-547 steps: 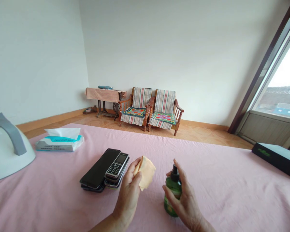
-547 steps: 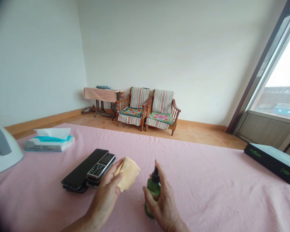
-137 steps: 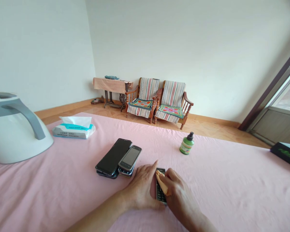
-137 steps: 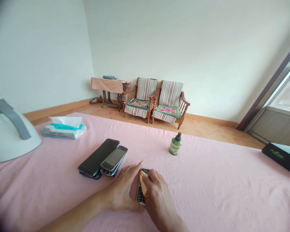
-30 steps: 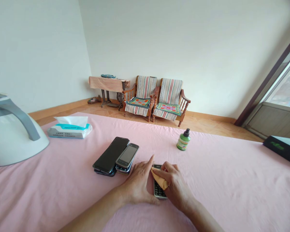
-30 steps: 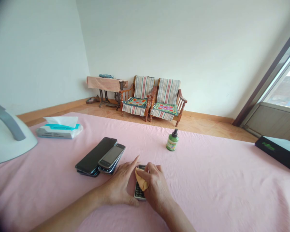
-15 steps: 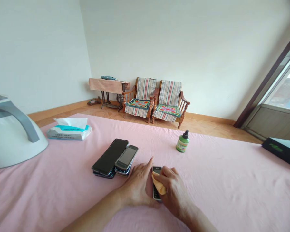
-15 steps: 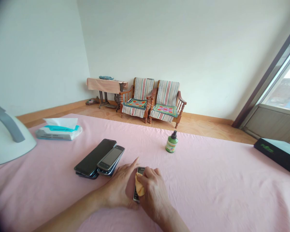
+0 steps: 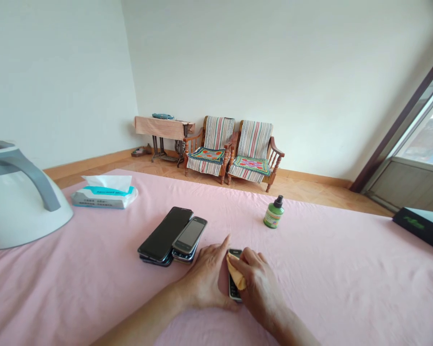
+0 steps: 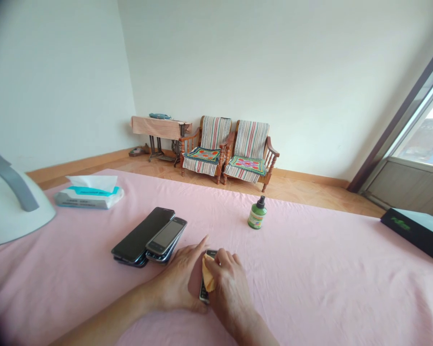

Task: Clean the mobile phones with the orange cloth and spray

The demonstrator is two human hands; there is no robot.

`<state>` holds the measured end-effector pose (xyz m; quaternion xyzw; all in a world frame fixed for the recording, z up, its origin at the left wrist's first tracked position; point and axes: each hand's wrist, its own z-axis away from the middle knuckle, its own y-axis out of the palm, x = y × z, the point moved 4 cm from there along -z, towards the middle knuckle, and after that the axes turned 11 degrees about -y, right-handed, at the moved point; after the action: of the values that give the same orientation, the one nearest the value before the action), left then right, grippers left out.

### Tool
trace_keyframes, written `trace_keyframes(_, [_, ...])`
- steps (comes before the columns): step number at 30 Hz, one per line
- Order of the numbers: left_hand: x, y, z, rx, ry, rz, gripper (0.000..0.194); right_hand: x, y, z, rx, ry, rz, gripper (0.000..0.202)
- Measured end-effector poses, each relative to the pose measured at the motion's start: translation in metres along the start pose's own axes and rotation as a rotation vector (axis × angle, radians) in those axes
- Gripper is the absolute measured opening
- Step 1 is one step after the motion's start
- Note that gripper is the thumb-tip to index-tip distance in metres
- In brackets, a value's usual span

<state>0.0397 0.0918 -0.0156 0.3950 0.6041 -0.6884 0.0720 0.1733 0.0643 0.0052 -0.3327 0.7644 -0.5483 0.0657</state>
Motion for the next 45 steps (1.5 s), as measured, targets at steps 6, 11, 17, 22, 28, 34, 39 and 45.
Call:
trace_keyframes(6, [-0.004,-0.003,0.003,0.018,-0.061,-0.001,0.128,-0.008,0.001,-0.006,-0.007,-0.031,-0.002,0.019])
trace_keyframes(11, [-0.004,-0.003,0.004,0.015,-0.051,-0.012,0.129,-0.020,0.003,-0.002,-0.085,-0.016,-0.055,0.027])
trace_keyframes(17, [-0.003,-0.002,0.003,0.007,-0.039,-0.004,0.129,-0.009,-0.001,0.000,-0.020,-0.003,-0.163,0.043])
trace_keyframes(22, [-0.004,-0.002,0.001,0.009,-0.058,-0.008,0.133,-0.002,-0.002,0.007,0.005,0.005,-0.176,0.037])
trace_keyframes(28, [-0.003,-0.001,0.002,-0.010,-0.026,0.007,0.128,-0.004,0.001,0.004,-0.033,0.015,-0.189,0.036])
trace_keyframes(34, [-0.001,0.000,0.001,-0.023,0.000,-0.002,0.134,0.000,0.005,0.005,-0.033,0.023,-0.150,0.034])
trace_keyframes(39, [-0.001,0.000,0.002,-0.009,-0.018,0.003,0.129,-0.001,0.000,0.002,-0.034,0.006,-0.127,0.035])
trace_keyframes(45, [-0.001,0.000,0.001,-0.012,-0.058,-0.002,0.133,-0.007,0.008,0.010,-0.106,0.031,-0.240,0.032])
